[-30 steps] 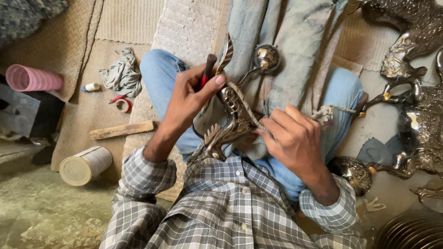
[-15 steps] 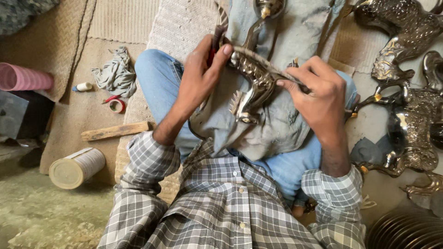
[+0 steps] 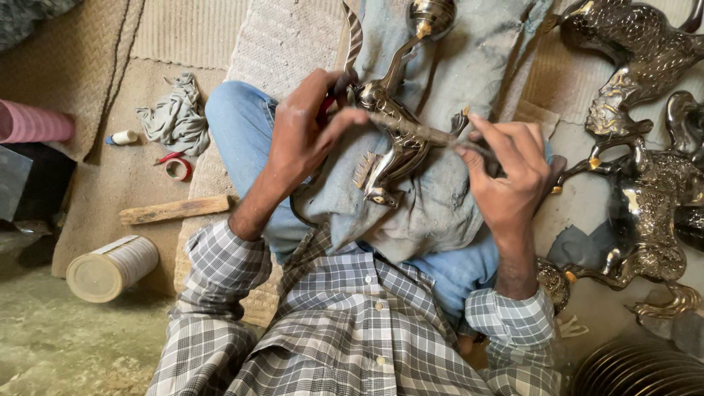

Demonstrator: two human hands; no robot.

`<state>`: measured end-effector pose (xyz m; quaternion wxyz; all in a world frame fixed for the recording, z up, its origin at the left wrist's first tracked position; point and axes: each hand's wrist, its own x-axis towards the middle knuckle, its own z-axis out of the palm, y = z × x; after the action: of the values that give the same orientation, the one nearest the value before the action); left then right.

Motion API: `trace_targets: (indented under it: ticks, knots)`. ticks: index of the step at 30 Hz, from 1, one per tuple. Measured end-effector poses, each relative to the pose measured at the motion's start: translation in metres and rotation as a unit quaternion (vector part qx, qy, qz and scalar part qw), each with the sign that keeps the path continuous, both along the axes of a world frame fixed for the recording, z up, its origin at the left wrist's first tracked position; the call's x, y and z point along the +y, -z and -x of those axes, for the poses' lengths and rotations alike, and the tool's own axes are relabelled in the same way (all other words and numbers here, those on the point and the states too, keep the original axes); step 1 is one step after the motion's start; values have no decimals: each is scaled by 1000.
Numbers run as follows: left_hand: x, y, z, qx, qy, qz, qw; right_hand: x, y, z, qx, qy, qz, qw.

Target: The person sits cross-legged on the floor and uses a hammer and chisel to shape a small metal object. They repeatedly strike the chisel with the hammer while holding the object steady on a cloth-covered surface.

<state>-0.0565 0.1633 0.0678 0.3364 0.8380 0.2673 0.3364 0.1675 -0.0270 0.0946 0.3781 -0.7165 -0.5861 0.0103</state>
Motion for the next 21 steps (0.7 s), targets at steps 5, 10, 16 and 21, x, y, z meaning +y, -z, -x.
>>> trace_targets:
  ticks: [5,10,16,21]
  knots:
    - [-13,3,18,20,4,-68,997,-4,-3,2,-55,-18,-12,998]
    - [-12,-3,20,19,27,-113,993,-12,-13,3,-62,-28,-49,996]
    - [-8,-6,40,-10,179,-27,983,-33,-16,26,-68,-129,22,989]
    - [-8,16,73,76,147,-27,986,-50,-12,50,-103,-78,45,991]
